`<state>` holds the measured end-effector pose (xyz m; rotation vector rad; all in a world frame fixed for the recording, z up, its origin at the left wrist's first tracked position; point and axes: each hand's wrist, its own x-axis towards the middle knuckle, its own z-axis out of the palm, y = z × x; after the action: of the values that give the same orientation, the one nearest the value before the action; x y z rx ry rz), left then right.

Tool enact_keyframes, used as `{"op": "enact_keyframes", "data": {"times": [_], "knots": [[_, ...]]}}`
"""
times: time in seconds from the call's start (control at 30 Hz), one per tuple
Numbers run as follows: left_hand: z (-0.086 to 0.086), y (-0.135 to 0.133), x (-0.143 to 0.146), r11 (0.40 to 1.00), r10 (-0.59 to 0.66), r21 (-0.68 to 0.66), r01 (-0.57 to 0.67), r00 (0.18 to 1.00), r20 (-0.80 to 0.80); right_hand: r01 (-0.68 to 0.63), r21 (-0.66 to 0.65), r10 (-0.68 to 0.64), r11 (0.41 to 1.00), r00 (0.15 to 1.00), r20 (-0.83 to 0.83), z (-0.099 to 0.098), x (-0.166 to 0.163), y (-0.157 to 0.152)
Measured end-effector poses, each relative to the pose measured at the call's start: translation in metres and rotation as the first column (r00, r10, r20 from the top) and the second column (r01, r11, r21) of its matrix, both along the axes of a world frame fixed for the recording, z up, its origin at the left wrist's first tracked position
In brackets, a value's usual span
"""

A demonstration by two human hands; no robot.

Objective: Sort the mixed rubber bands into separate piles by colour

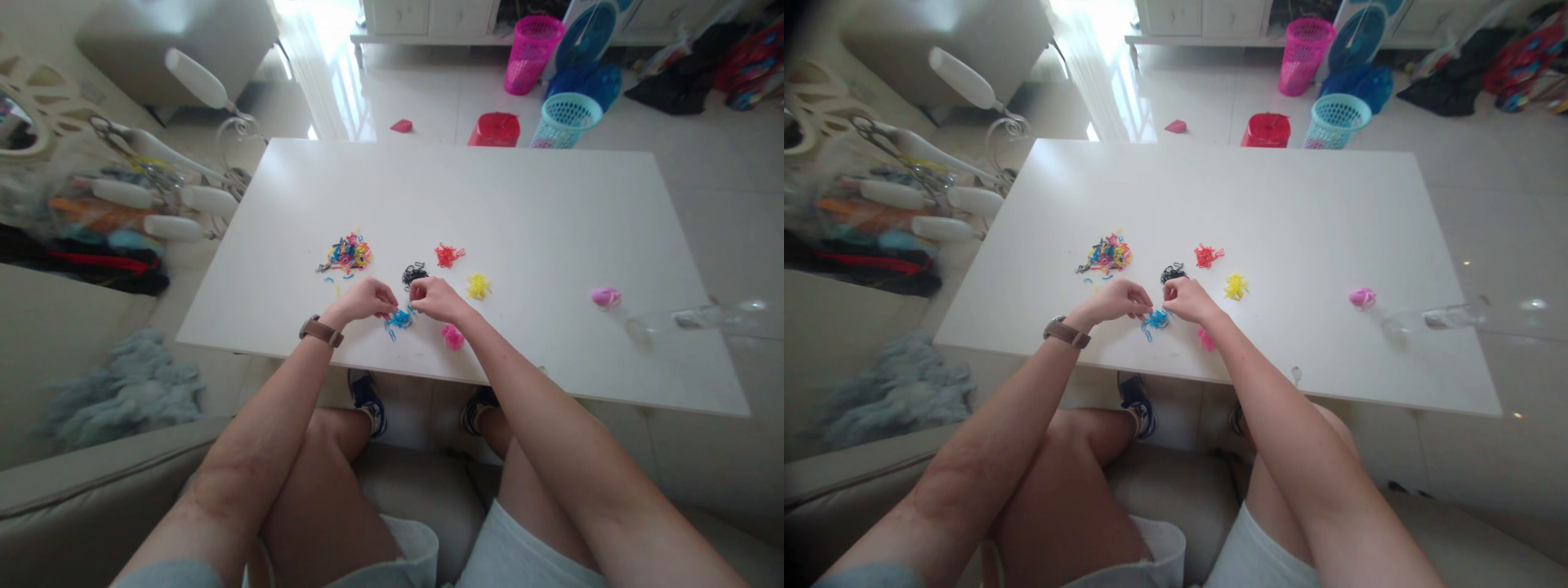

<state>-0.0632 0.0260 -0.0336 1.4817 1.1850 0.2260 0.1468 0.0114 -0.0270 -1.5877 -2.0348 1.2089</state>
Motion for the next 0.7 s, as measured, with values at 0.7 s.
{"op": "enact_keyframes", "data": {"times": [0.7], "knots": [[-0.017,0.020,-0.067,0.797,0.553,0.538,-0.274,0.691,-0.467,-0.086,0.000,0.086,0.996,0.994,0.062,0.000,0.001,-0.003]]}}
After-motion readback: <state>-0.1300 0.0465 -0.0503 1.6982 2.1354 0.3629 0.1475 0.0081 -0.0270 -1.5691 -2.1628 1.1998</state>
